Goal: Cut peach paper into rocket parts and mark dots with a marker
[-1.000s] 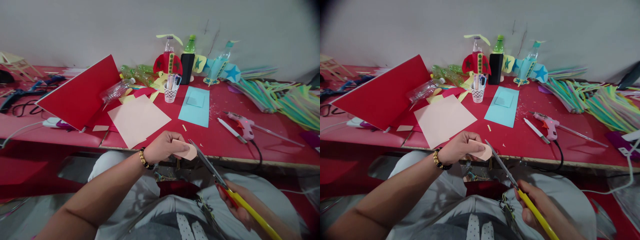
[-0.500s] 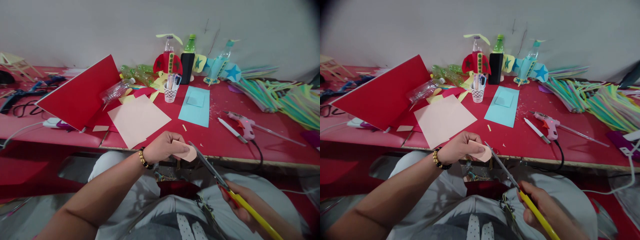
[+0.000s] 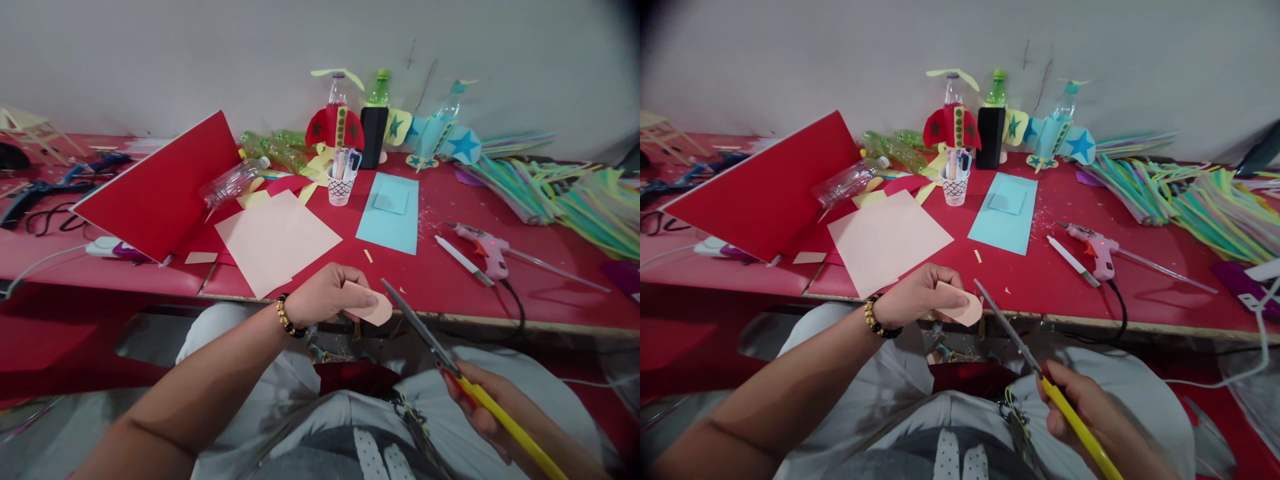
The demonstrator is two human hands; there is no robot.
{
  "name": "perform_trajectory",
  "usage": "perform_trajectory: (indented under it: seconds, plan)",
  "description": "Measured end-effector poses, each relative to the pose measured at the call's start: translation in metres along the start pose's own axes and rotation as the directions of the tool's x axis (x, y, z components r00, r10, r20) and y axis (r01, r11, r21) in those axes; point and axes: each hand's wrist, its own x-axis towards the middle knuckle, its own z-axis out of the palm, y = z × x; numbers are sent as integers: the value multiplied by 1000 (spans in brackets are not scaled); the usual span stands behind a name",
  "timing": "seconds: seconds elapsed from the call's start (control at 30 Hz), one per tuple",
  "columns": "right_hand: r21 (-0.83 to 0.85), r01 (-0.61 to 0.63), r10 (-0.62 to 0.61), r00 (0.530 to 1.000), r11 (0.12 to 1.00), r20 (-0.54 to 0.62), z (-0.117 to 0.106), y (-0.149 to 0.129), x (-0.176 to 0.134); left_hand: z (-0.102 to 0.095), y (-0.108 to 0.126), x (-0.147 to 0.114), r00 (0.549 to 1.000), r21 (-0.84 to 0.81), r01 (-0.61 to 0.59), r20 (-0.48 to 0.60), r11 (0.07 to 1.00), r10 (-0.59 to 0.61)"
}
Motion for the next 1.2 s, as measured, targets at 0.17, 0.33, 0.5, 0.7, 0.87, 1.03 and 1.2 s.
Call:
perform_trajectory:
  seconds: [0.17, 0.33, 0.5, 0.7, 0.87, 1.03, 1.2]
  plan:
    - [92, 174, -174, 985, 980, -12, 8, -29, 2, 8, 0, 0, 997, -155, -12, -76, 988, 0]
    - [242, 360, -329, 931, 901, -159, 37, -61, 29, 17, -5, 2, 992, -268, -42, -125, 962, 8]
    - [317, 414, -367, 909, 853, -200, 61, -84, 59, 22, -12, 2, 993, -278, -58, -115, 959, 27]
    - [304, 463, -420, 886, 833, -198, 55, -98, 70, 20, -13, 4, 993, -249, -44, -119, 968, 14]
    - [291, 474, -422, 878, 831, -224, 34, -108, 72, 12, -7, 5, 994, -195, -2, -107, 981, -19]
    - [268, 464, -422, 884, 844, -202, 23, -112, 77, 6, -7, 6, 996, -175, 34, -72, 984, -47]
    - [283, 429, -384, 901, 858, -204, 25, -113, 82, 3, -9, 9, 999, -181, 42, -11, 983, -45]
